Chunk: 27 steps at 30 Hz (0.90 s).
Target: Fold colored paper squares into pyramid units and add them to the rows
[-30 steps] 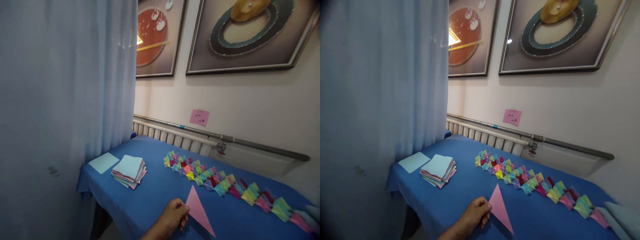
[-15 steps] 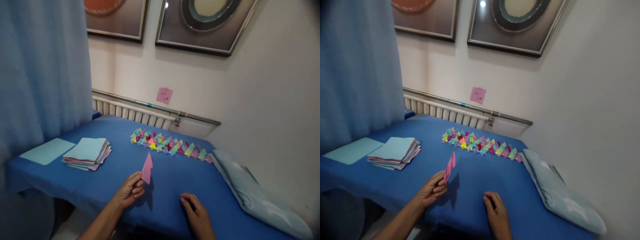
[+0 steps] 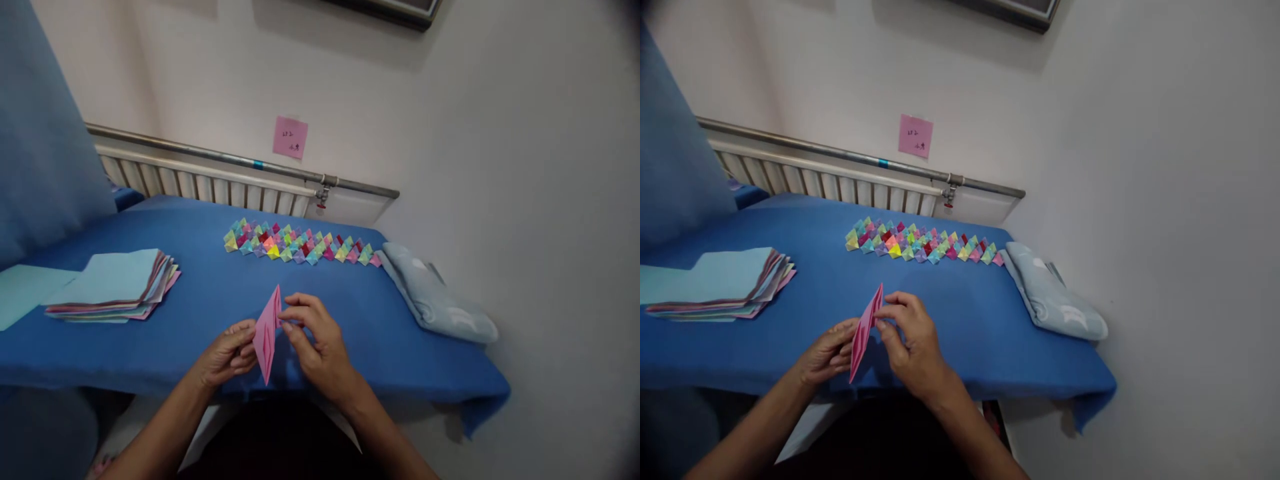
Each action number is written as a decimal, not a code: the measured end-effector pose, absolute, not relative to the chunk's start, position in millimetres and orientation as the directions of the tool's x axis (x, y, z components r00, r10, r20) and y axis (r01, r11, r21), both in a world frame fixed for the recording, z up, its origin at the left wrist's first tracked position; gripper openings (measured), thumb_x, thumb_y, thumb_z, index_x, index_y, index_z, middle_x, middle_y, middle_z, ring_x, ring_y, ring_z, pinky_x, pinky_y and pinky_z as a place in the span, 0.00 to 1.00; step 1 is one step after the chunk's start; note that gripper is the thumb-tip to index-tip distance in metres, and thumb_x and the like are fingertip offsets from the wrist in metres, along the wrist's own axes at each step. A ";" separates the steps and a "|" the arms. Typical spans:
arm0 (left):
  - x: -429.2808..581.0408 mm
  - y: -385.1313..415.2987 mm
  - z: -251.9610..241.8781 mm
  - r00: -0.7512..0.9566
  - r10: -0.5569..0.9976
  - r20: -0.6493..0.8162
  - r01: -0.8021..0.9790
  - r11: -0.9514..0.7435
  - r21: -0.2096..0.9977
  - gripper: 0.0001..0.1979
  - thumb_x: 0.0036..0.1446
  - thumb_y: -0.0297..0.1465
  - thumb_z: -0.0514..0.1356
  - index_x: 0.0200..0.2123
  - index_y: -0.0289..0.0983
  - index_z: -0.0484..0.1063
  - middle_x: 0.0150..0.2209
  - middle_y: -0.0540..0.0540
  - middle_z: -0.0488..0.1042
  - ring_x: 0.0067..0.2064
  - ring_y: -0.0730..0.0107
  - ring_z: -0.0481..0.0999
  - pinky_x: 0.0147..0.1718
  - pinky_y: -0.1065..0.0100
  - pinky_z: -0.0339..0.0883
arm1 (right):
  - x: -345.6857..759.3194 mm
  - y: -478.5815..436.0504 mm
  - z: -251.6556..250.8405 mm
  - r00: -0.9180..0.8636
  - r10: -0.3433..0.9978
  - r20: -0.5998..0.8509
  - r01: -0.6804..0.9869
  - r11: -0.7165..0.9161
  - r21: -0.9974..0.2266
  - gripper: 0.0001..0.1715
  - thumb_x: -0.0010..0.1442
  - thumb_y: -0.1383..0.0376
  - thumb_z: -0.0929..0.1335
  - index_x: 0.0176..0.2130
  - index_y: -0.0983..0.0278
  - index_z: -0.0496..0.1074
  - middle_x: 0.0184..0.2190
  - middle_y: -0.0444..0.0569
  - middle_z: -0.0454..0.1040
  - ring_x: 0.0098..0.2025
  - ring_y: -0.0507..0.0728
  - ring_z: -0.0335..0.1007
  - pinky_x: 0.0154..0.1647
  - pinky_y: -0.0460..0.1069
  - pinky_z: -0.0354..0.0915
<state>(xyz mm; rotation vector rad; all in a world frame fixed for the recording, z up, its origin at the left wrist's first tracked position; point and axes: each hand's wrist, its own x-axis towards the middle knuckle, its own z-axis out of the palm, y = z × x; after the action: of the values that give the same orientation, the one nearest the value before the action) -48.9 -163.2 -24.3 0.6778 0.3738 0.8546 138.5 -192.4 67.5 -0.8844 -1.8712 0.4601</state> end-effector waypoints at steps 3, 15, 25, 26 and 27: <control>-48.5 -163.7 -25.3 0.621 0.782 -0.049 -0.551 0.481 0.682 0.20 0.51 0.39 0.70 0.24 0.36 0.62 0.15 0.60 0.57 0.12 0.88 0.47 0.10 0.83 0.46 | 137.6 -192.4 65.1 -0.264 0.742 0.616 0.367 0.668 -0.648 0.13 0.63 0.72 0.63 0.42 0.60 0.74 0.47 0.51 0.72 0.52 0.54 0.70 0.54 0.52 0.66; -47.2 -165.2 -18.6 0.618 0.781 -0.089 -0.521 0.491 0.698 0.21 0.50 0.39 0.70 0.23 0.36 0.61 0.15 0.60 0.59 0.12 0.88 0.49 0.10 0.83 0.47 | 138.2 -191.6 60.4 -0.283 0.785 0.551 0.337 0.619 -0.710 0.14 0.61 0.72 0.62 0.39 0.60 0.75 0.46 0.51 0.72 0.51 0.56 0.70 0.54 0.53 0.65; -44.5 -164.9 -19.5 0.598 0.791 -0.127 -0.480 0.481 0.733 0.22 0.49 0.41 0.70 0.23 0.36 0.60 0.16 0.59 0.61 0.13 0.88 0.50 0.11 0.82 0.47 | 146.5 -187.3 59.3 -0.275 0.829 0.488 0.431 0.560 -0.708 0.16 0.57 0.76 0.61 0.33 0.61 0.75 0.45 0.50 0.71 0.52 0.55 0.69 0.54 0.53 0.64; -43.8 -165.0 -19.1 0.596 0.791 -0.137 -0.469 0.481 0.740 0.23 0.49 0.41 0.70 0.23 0.36 0.60 0.16 0.59 0.61 0.13 0.88 0.50 0.11 0.82 0.47 | 149.0 -186.9 59.6 -0.280 0.835 0.474 0.452 0.550 -0.702 0.17 0.57 0.76 0.61 0.33 0.61 0.75 0.45 0.50 0.72 0.53 0.56 0.68 0.55 0.54 0.63; -43.1 -165.2 -18.7 0.594 0.791 -0.147 -0.456 0.482 0.748 0.23 0.49 0.41 0.70 0.22 0.36 0.60 0.16 0.59 0.61 0.13 0.88 0.50 0.11 0.81 0.47 | 151.6 -186.5 59.8 -0.285 0.841 0.460 0.470 0.541 -0.697 0.17 0.56 0.76 0.61 0.33 0.61 0.75 0.45 0.50 0.72 0.54 0.56 0.68 0.55 0.54 0.63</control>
<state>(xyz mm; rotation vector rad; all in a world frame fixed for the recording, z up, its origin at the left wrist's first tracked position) -43.1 -165.2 -18.7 0.7250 0.5214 0.8029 151.6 -186.5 59.8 -1.0659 -1.9316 0.5531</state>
